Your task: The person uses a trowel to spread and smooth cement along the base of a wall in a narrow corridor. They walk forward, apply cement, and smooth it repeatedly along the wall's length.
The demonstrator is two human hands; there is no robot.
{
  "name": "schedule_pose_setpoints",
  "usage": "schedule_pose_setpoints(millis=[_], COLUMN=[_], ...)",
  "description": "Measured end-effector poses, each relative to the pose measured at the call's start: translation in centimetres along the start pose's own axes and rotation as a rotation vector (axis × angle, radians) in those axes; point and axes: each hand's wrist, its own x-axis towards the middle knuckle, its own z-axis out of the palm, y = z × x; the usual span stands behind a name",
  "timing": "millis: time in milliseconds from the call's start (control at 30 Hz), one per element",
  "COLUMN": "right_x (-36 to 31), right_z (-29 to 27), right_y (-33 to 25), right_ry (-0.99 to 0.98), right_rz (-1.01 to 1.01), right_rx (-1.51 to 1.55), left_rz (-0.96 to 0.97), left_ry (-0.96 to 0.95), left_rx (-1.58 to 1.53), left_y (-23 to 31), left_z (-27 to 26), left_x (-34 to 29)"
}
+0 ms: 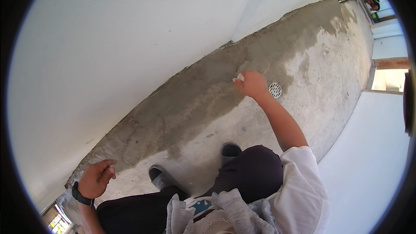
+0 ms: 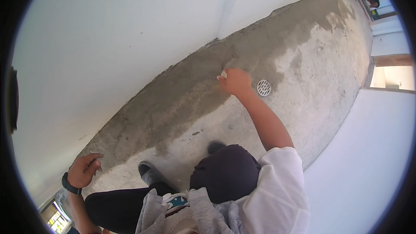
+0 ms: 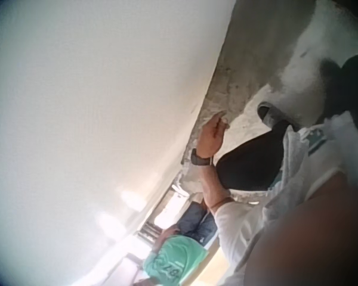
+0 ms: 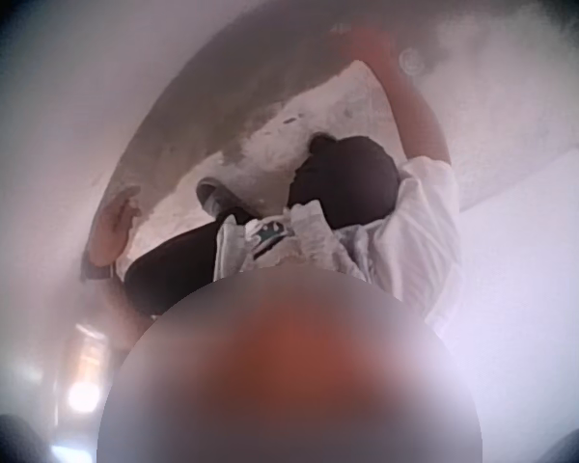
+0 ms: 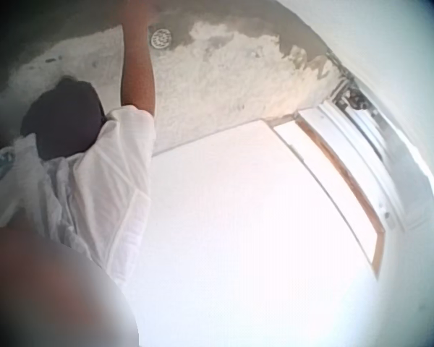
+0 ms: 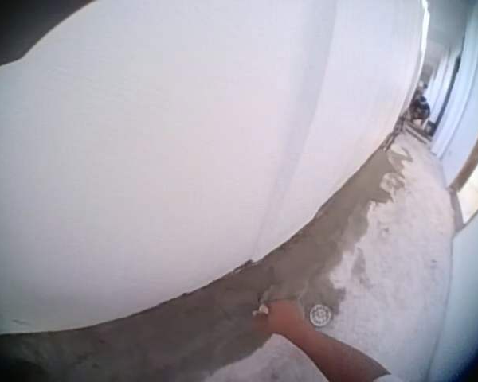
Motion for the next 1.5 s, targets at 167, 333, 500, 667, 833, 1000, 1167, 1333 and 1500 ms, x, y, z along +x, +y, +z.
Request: schedule_pose_setpoints(millis=[167,333,500,667,833,1000,1167,1333,1500], right_x=[1.0,0.8,0.8,1.3,0.7,1.5,1.1,1.5,-0.9], right_z=[-4.1,-5.1,-2.6,-5.6,-4.9,-4.5,-6.4,-2.6,0.7], right_y=[6.0,5.7,5.8,10.6,9.0,9.1,13.5,11.3,4.2], right_ry=[-0.037,-0.088,0.006,-0.037,-0.06,-0.034,0.046,0.048,0.062], right_rz=[0.109,0.189,0.132,0.192,0.201,0.228,0.338,0.374,0.345], right_rx=[-0.075,-0.06,0.019,-0.063,0.01,-0.019,0.073,0.204,0.23], left_rz=[-0.017,-0.038,-0.024,-0.065,-0.038,-0.008,-0.006,0.003,0.079], left_ry=[0.026,-0.001,0.011,0.04,0.015,0.024,0.033,0.069,0.128], left_rx=[-0.003,0.002,-0.015,-0.055,-0.012,0.009,-0.003,0.054,0.053], left_y=[0.6,1.0,1.1,1.0,1.6,2.3,2.6,3.8,5.4], left_z=[-0.1,0.0,0.6,0.6,0.5,0.6,0.4,0.1,-0.7], left_x=[-0.2,-0.4,-0.2,-0.5,-0.2,0.2,0.3,0.6,0.0])
